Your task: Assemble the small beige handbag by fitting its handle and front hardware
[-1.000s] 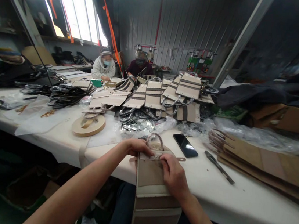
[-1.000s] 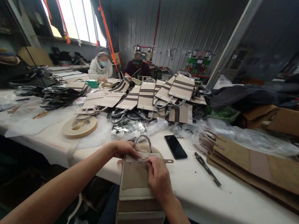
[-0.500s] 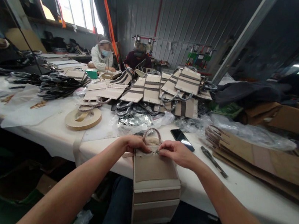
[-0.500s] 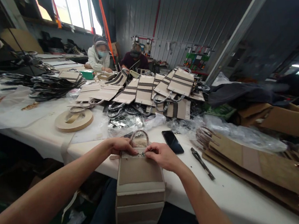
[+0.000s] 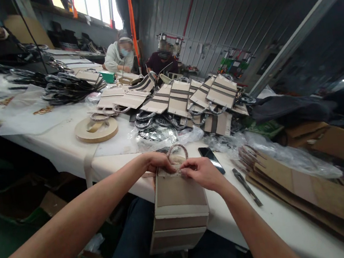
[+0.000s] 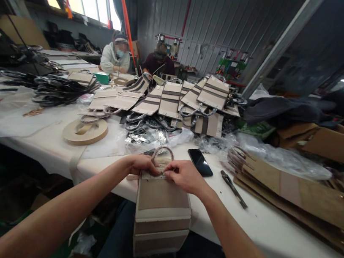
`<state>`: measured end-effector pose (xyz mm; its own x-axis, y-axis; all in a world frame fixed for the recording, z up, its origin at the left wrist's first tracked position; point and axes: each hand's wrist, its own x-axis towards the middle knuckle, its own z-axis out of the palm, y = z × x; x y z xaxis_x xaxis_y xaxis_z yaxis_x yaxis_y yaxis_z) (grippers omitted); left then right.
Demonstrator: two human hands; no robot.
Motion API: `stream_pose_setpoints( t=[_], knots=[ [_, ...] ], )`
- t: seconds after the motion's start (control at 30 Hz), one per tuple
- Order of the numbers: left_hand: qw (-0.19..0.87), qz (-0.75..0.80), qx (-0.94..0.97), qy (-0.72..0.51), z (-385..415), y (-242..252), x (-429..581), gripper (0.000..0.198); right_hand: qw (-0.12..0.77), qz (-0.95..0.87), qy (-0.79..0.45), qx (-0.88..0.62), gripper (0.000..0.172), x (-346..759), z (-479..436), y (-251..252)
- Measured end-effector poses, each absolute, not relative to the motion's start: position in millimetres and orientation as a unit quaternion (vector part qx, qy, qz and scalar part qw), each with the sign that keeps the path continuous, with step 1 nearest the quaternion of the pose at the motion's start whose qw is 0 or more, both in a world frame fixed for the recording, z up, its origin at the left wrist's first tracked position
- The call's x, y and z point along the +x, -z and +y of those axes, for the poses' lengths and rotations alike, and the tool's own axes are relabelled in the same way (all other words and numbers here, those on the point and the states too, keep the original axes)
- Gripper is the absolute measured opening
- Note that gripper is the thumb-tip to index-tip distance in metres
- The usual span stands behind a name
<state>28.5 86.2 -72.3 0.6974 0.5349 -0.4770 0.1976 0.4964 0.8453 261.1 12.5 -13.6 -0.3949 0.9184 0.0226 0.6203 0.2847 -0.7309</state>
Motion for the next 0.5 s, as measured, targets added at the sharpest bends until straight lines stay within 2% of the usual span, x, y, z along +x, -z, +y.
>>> stream_pose_setpoints(
  t=[0.23, 0.5],
  knots=[
    [0.779, 0.379, 0.487, -0.115, 84.9, 72.5, 28.6, 0.03, 0.247, -0.726, -0.396, -0.505, 0.023, 263.4, 13.8, 18.9],
    [0.772, 0.385, 0.492, -0.118, 80.7, 66.7, 30.4, 0.024, 0.239, -0.736, -0.38, -0.507, 0.02, 261.2, 11.6, 22.3]
  ],
)
